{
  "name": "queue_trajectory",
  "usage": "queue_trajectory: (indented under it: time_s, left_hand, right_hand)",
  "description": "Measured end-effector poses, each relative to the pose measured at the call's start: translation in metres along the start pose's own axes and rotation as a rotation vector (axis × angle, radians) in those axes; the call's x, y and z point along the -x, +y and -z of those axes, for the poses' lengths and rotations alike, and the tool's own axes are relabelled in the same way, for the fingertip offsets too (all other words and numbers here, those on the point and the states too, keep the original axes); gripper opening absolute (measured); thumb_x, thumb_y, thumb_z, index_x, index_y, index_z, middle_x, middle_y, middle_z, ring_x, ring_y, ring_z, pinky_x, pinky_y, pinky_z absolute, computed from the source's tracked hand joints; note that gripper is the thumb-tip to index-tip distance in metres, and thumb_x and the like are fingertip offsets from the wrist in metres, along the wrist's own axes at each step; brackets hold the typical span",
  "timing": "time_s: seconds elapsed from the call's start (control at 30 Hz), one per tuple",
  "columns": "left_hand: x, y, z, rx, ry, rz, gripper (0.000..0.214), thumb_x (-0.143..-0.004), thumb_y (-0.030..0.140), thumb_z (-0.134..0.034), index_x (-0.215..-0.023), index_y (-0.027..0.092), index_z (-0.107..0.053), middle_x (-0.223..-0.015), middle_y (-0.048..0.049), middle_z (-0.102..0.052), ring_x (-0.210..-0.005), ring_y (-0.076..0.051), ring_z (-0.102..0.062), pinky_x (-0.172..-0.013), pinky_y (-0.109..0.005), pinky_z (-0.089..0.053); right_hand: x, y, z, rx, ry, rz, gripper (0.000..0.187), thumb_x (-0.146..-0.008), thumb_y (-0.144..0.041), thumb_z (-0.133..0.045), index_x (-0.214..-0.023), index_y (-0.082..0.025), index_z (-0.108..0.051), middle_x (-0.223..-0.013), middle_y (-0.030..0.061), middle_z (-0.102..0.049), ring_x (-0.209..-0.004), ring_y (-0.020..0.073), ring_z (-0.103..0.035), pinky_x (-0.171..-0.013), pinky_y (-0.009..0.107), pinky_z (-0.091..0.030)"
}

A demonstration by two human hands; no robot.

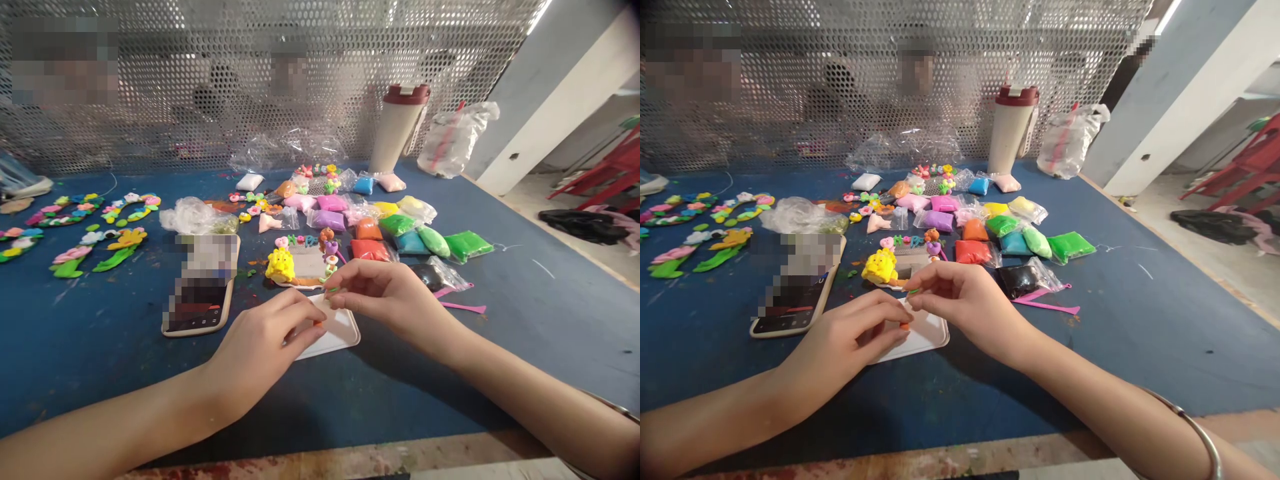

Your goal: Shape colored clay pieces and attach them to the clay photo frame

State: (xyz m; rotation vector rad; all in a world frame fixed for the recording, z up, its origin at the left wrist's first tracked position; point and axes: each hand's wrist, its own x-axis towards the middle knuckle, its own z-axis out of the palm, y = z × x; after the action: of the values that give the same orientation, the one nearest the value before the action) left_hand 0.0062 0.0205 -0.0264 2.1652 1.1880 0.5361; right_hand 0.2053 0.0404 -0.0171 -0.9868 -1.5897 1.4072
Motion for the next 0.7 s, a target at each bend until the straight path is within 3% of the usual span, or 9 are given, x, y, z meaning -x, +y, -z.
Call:
queue_trajectory:
  time_s: [0.2, 0.33, 0.47, 0.57, 0.7]
  left_hand:
    - [-0.002, 0.005, 0.005, 0.067, 0.008, 0.039, 0.008, -0.089, 0.022, -0.059, -0.088, 0.021, -0.067, -0.086, 0.0027, -0.064, -0.070, -0.011, -0.057, -0.065, -0.023, -0.041]
    - [0.004, 0.001, 0.011, 0.190, -0.016, 0.117, 0.008, -0.086, 0.029, -0.062, -0.088, 0.024, -0.068, -0.078, 0.0045, -0.063, -0.064, -0.011, -0.054, -0.057, -0.021, -0.039]
    - [0.010, -0.009, 0.015, 0.310, -0.044, 0.230, 0.014, -0.086, 0.036, -0.061, -0.084, 0.023, -0.066, -0.072, 0.0034, -0.062, -0.063, -0.012, -0.053, -0.057, -0.023, -0.038]
    - [0.010, -0.013, 0.017, 0.422, -0.093, 0.330, 0.018, -0.084, 0.039, -0.061, -0.085, 0.021, -0.064, -0.069, 0.0029, -0.063, -0.062, -0.013, -0.054, -0.058, -0.024, -0.040]
    - [0.009, -0.014, 0.019, 0.475, -0.114, 0.352, 0.017, -0.083, 0.038, -0.062, -0.085, 0.021, -0.064, -0.071, 0.0022, -0.065, -0.061, -0.013, -0.053, -0.058, -0.024, -0.040]
  right_hand:
    - [-0.001, -0.005, 0.008, 0.303, 0.004, 0.068, 0.007, -0.082, -0.017, -0.066, -0.080, -0.020, -0.072, -0.081, -0.0003, -0.071, -0.078, 0.0144, -0.065, -0.071, 0.026, -0.050]
    - [-0.002, 0.000, 0.012, 0.621, -0.080, 0.298, 0.014, -0.085, -0.012, -0.064, -0.084, -0.019, -0.076, -0.083, 0.0031, -0.067, -0.074, 0.0135, -0.063, -0.067, 0.025, -0.048]
    - [-0.004, 0.011, 0.010, 0.796, -0.182, 0.464, 0.017, -0.089, -0.016, -0.060, -0.088, -0.017, -0.077, -0.085, 0.0069, -0.065, -0.075, 0.0150, -0.061, -0.064, 0.026, -0.047]
    - [-0.006, 0.016, 0.006, 0.844, -0.209, 0.476, 0.020, -0.091, -0.018, -0.057, -0.089, -0.019, -0.077, -0.085, 0.0071, -0.065, -0.074, 0.0150, -0.061, -0.064, 0.026, -0.047]
    - [-0.005, 0.014, 0.004, 0.873, -0.245, 0.453, 0.022, -0.093, -0.020, -0.054, -0.093, -0.021, -0.076, -0.087, 0.0064, -0.064, -0.072, 0.0139, -0.058, -0.061, 0.026, -0.045]
